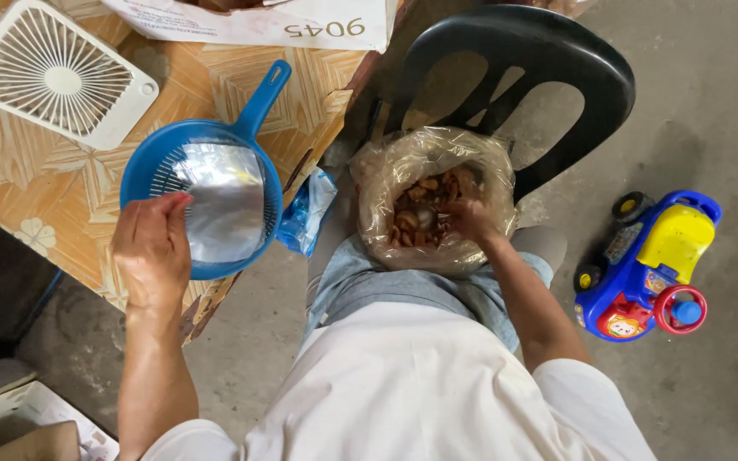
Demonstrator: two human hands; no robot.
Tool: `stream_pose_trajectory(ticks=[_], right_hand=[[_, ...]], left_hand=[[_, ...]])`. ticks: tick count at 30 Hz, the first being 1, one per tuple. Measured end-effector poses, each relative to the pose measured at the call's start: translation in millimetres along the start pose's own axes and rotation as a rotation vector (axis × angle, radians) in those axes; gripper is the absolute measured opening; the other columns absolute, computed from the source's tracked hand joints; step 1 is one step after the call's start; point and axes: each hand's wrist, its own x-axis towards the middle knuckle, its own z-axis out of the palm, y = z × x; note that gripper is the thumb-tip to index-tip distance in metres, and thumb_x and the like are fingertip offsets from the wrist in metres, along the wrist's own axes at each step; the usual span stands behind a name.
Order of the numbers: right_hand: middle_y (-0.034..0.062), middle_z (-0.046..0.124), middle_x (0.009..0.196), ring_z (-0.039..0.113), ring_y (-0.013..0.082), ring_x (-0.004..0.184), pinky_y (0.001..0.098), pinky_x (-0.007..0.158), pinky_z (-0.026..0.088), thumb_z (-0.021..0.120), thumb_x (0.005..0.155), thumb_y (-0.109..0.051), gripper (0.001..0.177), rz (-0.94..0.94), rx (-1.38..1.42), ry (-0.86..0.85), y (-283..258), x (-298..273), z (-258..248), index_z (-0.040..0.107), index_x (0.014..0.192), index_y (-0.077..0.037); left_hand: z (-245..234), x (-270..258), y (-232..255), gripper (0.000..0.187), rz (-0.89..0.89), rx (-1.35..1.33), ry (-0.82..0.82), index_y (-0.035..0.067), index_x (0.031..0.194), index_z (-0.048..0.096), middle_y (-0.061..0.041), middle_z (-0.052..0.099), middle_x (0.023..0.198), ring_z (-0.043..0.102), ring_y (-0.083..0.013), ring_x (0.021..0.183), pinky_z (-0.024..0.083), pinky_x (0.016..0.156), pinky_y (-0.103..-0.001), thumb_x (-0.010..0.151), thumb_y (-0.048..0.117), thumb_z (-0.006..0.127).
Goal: Scoop fried snacks from a large bag into smaller plastic bags for individual packaging.
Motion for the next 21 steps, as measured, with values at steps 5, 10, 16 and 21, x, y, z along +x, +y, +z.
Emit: stream_pose_trajectory(ticks=[5, 10, 16, 21], right_hand=[[-0.0154, 0.076, 0.093, 0.068, 0.0094, 0.111, 0.0607, 0.117, -0.019, 0.083, 0.076, -0.028, 0.019, -0.452, -0.087, 0.18, -25.2, -0.8, -39.5, 0.078, 0.092, -0.035], [-0.0149, 0.075, 0.097, 0.065, 0.0128, 0.092, 0.0381, 0.062, 0.038, 0.064, 0.083, -0.015, 0.032, -0.179, -0.4, 0.302, 46.9, 15.9, -15.1, 0.078, 0.095, -0.042], [-0.0088, 0.071, 0.072, 0.067, 0.0146, 0.056, 0.0315, 0.042, 0.044, 0.064, 0.079, -0.033, 0.036, -0.216, -0.516, 0.242, 68.8, 26.1, 20.8, 0.06, 0.114, -0.026], [-0.0075, 0.074, 0.11, 0.072, 0.0174, 0.095, 0.0331, 0.081, 0.059, 0.072, 0.085, -0.036, 0.029, -0.015, -0.153, -0.349, -12.1, 6.1, -44.2, 0.073, 0.114, -0.036]], left_hand=[[-11.3, 21.9, 2.9, 0.015, 0.129, 0.243, -0.116, -0.007, 0.099, 0.063, -0.019, 0.062, 0.086, 0.057, -0.0381, 0.073, 0.048, 0.068, -0.049, 0.11, 0.0, 0.067], [-26.7, 41.4, 21.2, 0.012, -0.103, -0.001, -0.258, -0.006, 0.101, 0.067, -0.018, 0.066, 0.094, 0.06, -0.0325, 0.085, 0.047, 0.079, -0.042, 0.108, 0.002, 0.07], [-21.5, 38.5, 19.3, 0.01, -0.076, -0.009, -0.274, -0.005, 0.102, 0.067, -0.016, 0.067, 0.095, 0.062, -0.032, 0.085, 0.049, 0.077, -0.041, 0.109, 0.0, 0.068], [-16.5, 38.3, 17.2, 0.024, 0.081, 0.212, -0.252, -0.006, 0.096, 0.057, -0.017, 0.057, 0.086, 0.057, -0.0371, 0.078, 0.047, 0.069, -0.047, 0.115, 0.009, 0.063]])
